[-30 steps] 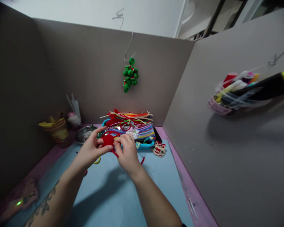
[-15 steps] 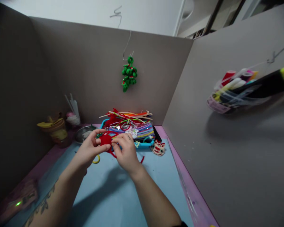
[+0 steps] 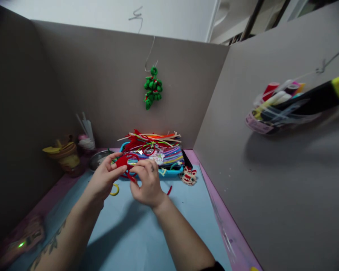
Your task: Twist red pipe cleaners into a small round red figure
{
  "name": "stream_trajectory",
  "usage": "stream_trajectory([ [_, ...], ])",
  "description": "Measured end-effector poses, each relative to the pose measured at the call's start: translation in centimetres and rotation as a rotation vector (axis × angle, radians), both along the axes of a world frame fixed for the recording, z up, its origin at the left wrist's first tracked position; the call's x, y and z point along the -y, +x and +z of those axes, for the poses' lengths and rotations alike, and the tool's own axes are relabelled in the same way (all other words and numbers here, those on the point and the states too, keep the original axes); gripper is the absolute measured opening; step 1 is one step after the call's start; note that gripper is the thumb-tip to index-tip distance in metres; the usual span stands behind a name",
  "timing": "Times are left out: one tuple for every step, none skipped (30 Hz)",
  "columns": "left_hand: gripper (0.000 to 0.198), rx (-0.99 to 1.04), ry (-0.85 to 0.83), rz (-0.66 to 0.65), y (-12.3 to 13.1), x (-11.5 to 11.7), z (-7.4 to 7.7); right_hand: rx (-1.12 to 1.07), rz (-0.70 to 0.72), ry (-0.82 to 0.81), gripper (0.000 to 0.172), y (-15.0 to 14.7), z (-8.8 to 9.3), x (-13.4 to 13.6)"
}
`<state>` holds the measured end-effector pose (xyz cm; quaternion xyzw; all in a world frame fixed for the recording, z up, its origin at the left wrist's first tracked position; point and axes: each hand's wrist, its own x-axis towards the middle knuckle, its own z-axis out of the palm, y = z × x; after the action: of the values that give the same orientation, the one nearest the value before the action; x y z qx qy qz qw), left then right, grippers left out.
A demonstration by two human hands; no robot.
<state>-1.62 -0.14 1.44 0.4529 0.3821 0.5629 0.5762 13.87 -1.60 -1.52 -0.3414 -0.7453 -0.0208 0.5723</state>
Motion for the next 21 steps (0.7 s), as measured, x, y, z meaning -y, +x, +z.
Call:
stream_trajectory([
  [0.069,0.005,0.003,0.007,0.0,0.0,-0.1,0.008,-0.020,0.011,0.022,-0.1,-0.1,0.0],
  [0.068,0.008,0.007,0.008,0.1,-0.1,-0.1,0.013,-0.041,0.013,0.018,-0.2,-0.1,0.1],
  [0.066,0.012,0.012,0.004,0.1,0.0,-0.1,0.017,-0.060,0.012,0.014,-0.3,-0.1,0.1],
  [0.065,0.017,0.018,-0.002,0.2,0.0,-0.1,0.016,-0.075,0.009,0.010,-0.4,-0.1,0.1],
  [0.064,0.023,0.023,-0.007,0.3,0.1,-0.1,0.012,-0.083,0.006,0.008,-0.5,-0.1,0.2],
  [0.064,0.028,0.026,-0.010,0.4,0.1,-0.1,0.000,-0.086,0.002,0.009,-0.6,0.0,0.2],
  [0.063,0.028,0.028,-0.011,0.5,0.2,-0.1,-0.018,-0.087,0.000,0.011,-0.7,0.0,0.3],
  [0.063,0.024,0.030,-0.010,0.5,0.3,0.0,-0.038,-0.087,-0.002,0.014,-0.8,0.0,0.4],
  [0.063,0.017,0.034,-0.007,0.6,0.3,0.0,-0.055,-0.086,-0.007,0.017,-0.9,-0.1,0.4],
  [0.063,0.009,0.041,-0.005,0.6,0.4,0.0,-0.068,-0.087,-0.015,0.018,-1.1,-0.2,0.5],
  [0.063,0.004,0.049,-0.006,0.7,0.4,0.0,-0.079,-0.091,-0.022,0.017,-1.2,-0.3,0.5],
  [0.063,0.003,0.059,-0.009,0.7,0.4,0.0,-0.091,-0.096,-0.029,0.016,-1.3,-0.4,0.5],
  [0.062,0.005,0.067,-0.013,0.7,0.4,0.0,-0.107,-0.102,-0.036,0.015,-1.4,-0.5,0.6],
  [0.062,0.008,0.072,-0.017,0.7,0.3,-0.1,-0.129,-0.106,-0.043,0.016,-1.5,-0.5,0.6],
  [0.062,0.012,0.073,-0.020,0.6,0.3,-0.1,-0.153,-0.105,-0.053,0.018,-1.6,-0.6,0.7],
  [0.061,0.015,0.073,-0.019,0.6,0.3,-0.1,-0.175,-0.100,-0.066,0.019,-1.7,-0.6,0.7],
  [0.061,0.015,0.072,-0.020,0.6,0.3,-0.1,-0.190,-0.095,-0.083,0.021,-1.7,-0.5,0.8],
  [0.061,0.015,0.074,-0.019,0.6,0.3,-0.1,-0.201,-0.089,-0.103,0.021,-1.7,-0.4,0.8],
  [0.061,0.013,0.076,-0.017,0.6,0.3,-0.1,-0.212,-0.081,-0.127,0.022,-1.8,-0.3,0.9],
  [0.061,0.010,0.078,-0.016,0.6,0.3,-0.1,-0.229,-0.069,-0.155,0.022,-1.8,-0.2,0.9],
  [0.061,0.005,0.081,-0.014,0.6,0.3,-0.1,-0.252,-0.054,-0.185,0.021,-1.8,-0.1,0.9],
])
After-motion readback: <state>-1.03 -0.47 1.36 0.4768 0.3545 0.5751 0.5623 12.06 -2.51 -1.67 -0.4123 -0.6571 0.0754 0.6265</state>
